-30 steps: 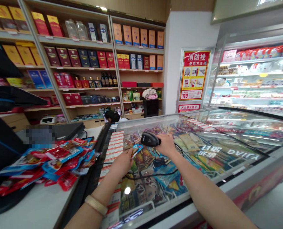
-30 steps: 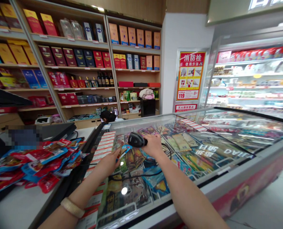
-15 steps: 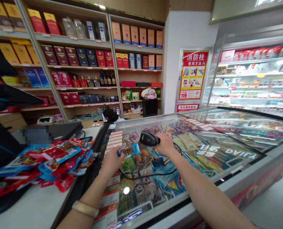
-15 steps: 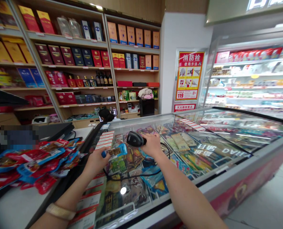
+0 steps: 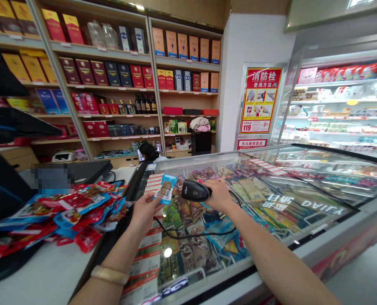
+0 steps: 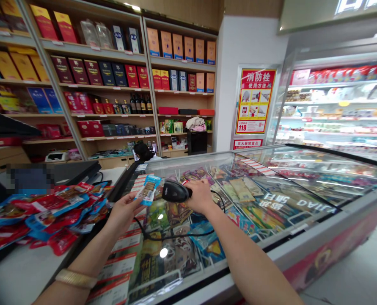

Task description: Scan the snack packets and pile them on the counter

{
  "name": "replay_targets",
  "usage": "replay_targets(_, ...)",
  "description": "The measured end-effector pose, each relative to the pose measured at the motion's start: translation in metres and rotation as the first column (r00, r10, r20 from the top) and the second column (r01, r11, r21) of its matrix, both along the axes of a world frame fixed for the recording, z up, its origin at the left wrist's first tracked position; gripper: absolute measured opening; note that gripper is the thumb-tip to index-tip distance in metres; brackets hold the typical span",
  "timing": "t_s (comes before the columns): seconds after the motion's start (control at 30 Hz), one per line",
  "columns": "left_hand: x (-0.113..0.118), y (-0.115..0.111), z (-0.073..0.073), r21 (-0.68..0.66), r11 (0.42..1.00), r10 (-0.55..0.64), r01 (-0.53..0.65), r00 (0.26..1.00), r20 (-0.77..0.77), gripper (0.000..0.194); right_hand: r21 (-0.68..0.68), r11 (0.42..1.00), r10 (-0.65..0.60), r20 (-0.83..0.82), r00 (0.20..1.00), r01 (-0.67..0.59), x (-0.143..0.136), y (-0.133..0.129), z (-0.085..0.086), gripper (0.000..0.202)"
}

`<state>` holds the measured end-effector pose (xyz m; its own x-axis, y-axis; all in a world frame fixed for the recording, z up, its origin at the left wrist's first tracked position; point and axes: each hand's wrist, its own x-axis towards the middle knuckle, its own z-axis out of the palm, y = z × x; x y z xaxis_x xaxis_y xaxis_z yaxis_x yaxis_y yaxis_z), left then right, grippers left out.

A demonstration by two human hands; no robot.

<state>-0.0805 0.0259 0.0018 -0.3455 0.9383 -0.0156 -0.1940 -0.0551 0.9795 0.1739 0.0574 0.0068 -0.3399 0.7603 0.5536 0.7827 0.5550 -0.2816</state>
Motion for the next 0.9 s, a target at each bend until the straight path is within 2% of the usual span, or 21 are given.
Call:
replay_targets(0.2,0.002,0.002,-0.004,0.020,1.000,-0.015,0.014,0.997,0.070,0.020,-0.002,0.998,0.065,-0.004,0.998,-0.065,-0.008,-0.008,0.001,0.028)
replay_targets(0.7,0.008,0.000,-0.001,0.026,0.999,0.034,-0.039,0.984,0.176,0.024,0.003,0.999,0.047,-0.011,0.999,-0.047,-0.009,-0.006,-0.001,0.025)
replay_targets(0.83,0.007,0.001,0.007,0.058,0.994,0.082,-0.091,0.988,0.132,0.020,0.012,1.000,0.025,-0.033,0.999,-0.025,-0.007,-0.005,-0.002,0.023)
replay_targets(0.9,-0.005,0.001,0.018,0.118,0.976,0.176,-0.181,0.983,0.048,0.018,0.022,1.000,-0.001,-0.038,0.999,0.002,-0.005,-0.004,-0.003,0.023)
